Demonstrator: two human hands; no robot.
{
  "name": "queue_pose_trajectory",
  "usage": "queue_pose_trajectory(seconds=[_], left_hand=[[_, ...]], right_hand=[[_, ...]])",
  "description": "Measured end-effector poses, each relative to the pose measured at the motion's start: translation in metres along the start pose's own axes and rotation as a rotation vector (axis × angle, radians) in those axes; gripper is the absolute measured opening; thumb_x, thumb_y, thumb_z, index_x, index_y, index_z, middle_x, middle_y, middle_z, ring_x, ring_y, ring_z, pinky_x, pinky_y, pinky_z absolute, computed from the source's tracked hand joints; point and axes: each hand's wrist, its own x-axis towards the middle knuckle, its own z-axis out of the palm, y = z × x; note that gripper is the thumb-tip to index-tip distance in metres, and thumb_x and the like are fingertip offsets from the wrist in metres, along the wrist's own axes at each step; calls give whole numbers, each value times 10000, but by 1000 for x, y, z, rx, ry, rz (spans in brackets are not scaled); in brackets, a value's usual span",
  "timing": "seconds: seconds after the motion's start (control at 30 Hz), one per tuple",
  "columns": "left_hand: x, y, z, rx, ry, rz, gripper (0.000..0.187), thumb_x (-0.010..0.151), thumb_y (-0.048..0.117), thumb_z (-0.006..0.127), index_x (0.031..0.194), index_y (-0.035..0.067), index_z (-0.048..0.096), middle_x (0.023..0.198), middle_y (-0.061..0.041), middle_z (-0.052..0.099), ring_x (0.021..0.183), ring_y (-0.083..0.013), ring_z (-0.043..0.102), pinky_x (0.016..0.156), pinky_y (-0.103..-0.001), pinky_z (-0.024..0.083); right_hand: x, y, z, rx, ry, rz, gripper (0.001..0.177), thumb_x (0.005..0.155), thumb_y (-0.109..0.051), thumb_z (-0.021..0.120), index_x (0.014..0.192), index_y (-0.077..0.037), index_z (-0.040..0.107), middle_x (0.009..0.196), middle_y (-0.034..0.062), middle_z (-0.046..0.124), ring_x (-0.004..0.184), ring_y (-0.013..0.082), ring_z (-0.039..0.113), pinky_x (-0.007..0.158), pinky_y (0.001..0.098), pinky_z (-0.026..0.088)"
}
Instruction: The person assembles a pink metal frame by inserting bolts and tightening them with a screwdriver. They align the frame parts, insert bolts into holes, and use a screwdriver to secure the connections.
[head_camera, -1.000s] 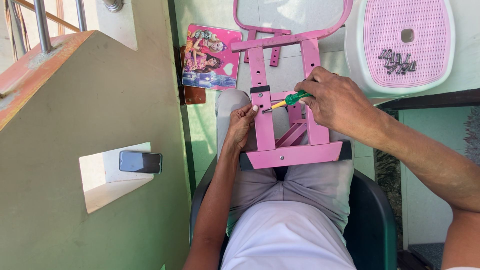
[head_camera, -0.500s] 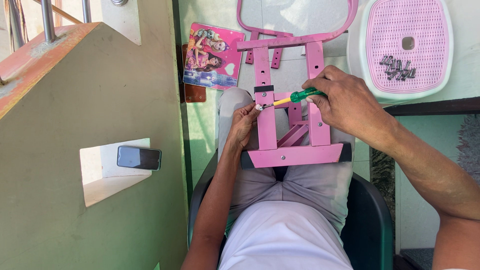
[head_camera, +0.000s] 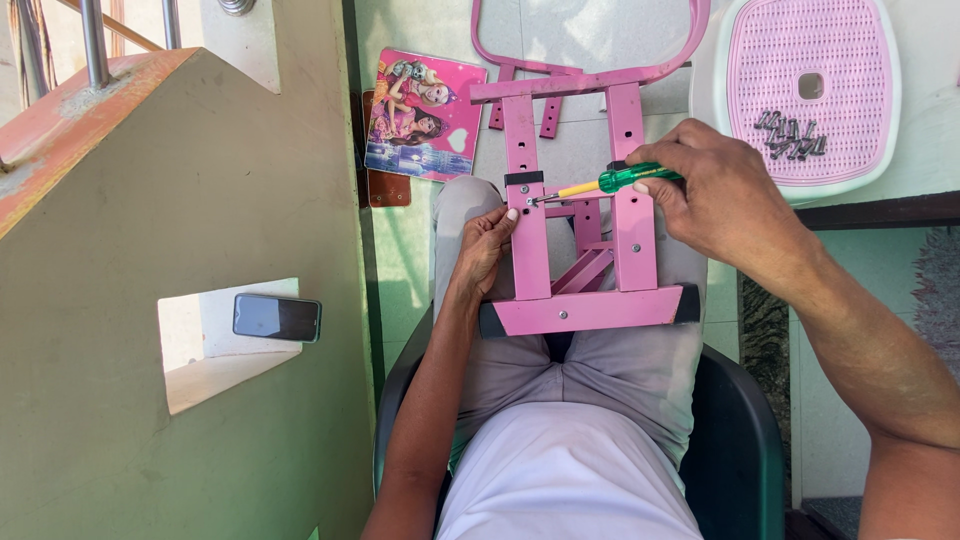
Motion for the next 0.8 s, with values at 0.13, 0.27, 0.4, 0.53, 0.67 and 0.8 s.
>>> queue_pose_trajectory(seconds=[0.13, 0.27, 0.4, 0.53, 0.67, 0.8], left_hand=[[-2, 3, 0, -14, -17, 6, 328, 995, 212, 655, 1229, -11, 710, 953, -54, 769, 799, -100, 709, 746, -258, 604], [-5, 6, 2, -7, -30, 19, 308, 1025, 207, 650, 1206, -30, 728, 952, -67, 762, 783, -107, 689, 743, -269, 584], [-8, 11, 4, 2, -11, -1, 301, 1024, 202, 637, 1205, -23, 723, 978, -68, 764, 814, -118, 699, 776, -280, 579], [-8, 14, 5, 5, -11, 1, 311, 1018, 202, 624, 1210, -27, 708, 1009, -70, 769, 857, -131, 718, 816, -288, 590], [-8, 14, 1, -32, -34, 2, 291, 1020, 189, 624, 1200, -26, 703, 1008, -60, 758, 859, -130, 711, 811, -283, 585], [-2, 9, -7, -63, -59, -2, 264, 1025, 176, 635, 1188, -18, 708, 975, -58, 751, 801, -114, 690, 765, -258, 578]], right_hand=[[-5, 11, -14, -45, 40, 19, 249, 952, -144, 741, 1192, -79, 756, 931, 87, 649, 715, 199, 638, 634, 345, 549], [-13, 29, -37, -101, 113, 42, 265, 962, -138, 770, 1223, -90, 763, 911, 94, 649, 704, 201, 616, 654, 357, 527], [-25, 51, -61, -188, 198, 93, 228, 944, -80, 774, 1170, -42, 769, 853, 127, 651, 655, 219, 603, 601, 364, 516], [-43, 83, -80, -129, 342, 94, 228, 1002, -120, 785, 1214, -43, 753, 1007, 147, 670, 749, 198, 623, 652, 339, 521], [-63, 120, -90, -190, 396, 198, 226, 1027, -106, 798, 1238, -32, 768, 982, 156, 679, 738, 224, 631, 630, 356, 524], [-84, 151, -93, -87, 438, 354, 219, 1051, -136, 777, 1241, -32, 746, 952, 138, 660, 666, 183, 619, 561, 334, 505]])
